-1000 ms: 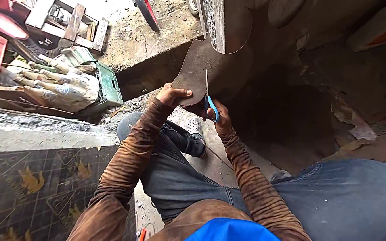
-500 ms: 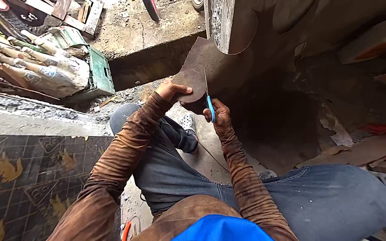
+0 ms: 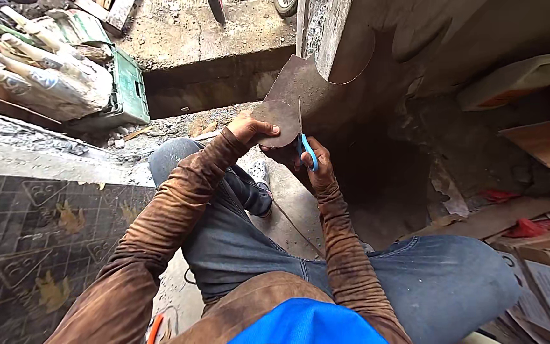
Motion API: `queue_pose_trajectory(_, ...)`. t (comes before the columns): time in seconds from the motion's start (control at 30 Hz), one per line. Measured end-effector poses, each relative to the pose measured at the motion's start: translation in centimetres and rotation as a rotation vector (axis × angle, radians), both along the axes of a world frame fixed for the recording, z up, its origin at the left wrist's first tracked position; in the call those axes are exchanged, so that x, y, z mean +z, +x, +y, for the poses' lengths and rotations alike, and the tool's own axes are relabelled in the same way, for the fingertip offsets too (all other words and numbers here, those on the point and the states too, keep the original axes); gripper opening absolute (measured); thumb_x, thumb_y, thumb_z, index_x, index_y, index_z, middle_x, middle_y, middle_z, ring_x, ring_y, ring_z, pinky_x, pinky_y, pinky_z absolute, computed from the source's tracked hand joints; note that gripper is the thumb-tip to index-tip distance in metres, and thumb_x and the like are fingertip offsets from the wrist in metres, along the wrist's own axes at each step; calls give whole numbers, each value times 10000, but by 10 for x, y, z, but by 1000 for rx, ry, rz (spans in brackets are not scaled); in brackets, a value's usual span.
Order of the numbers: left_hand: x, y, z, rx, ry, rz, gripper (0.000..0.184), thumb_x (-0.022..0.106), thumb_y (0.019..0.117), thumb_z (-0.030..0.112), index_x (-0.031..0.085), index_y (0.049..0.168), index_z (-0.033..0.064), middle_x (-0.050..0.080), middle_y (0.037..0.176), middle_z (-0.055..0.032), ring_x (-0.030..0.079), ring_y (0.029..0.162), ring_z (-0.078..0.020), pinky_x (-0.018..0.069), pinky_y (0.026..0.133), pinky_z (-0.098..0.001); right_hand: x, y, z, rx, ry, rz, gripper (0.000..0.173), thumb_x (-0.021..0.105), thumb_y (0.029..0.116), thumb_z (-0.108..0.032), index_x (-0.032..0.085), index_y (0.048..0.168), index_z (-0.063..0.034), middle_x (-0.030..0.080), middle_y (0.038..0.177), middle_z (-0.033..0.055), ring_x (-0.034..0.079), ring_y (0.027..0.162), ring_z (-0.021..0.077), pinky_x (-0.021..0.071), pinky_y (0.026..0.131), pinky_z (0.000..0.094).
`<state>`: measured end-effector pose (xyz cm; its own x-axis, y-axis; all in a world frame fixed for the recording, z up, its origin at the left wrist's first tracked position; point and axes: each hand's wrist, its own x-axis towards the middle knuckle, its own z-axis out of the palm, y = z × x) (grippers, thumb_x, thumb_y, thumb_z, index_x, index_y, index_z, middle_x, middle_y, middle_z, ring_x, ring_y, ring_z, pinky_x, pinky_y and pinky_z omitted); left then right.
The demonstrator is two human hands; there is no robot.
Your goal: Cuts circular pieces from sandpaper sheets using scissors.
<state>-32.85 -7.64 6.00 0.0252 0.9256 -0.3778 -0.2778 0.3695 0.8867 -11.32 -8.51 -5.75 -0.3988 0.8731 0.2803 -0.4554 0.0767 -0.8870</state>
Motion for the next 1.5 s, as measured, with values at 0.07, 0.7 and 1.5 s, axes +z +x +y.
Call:
queue_pose_trajectory(0.07, 0, -1, -1, 7, -2, 4, 355, 727, 785, -126, 609, 1106, -30, 739, 890, -156, 724, 698, -215, 626, 606, -361, 0, 0, -2, -24, 18, -15, 525, 740, 905, -480, 624, 1158, -35, 651, 753, 7, 602, 595, 89, 546, 565, 268)
queue_pose_trajectory(0.7, -6, 3, -10, -102, 38, -64, 252, 738, 772, -113, 670, 994, -14, 754, 856, -133, 733, 702, -195, 637, 648, -356, 7, 22, 6, 35, 51, -76, 556, 730, 879, -570, 651, 1092, -63, 647, 771, 13, 614, 632, 112, 551, 588, 285)
queue_pose_trajectory(1.5, -8, 2, -18, -200, 35, -48, 246, 753, 779, -100, 651, 989, -23, 744, 822, -140, 715, 625, -196, 622, 565, -337, 19, 48, 8, 87, 78, -161, 541, 833, 819, -485, 690, 1094, -42, 648, 745, -11, 541, 558, 38, 480, 509, 208)
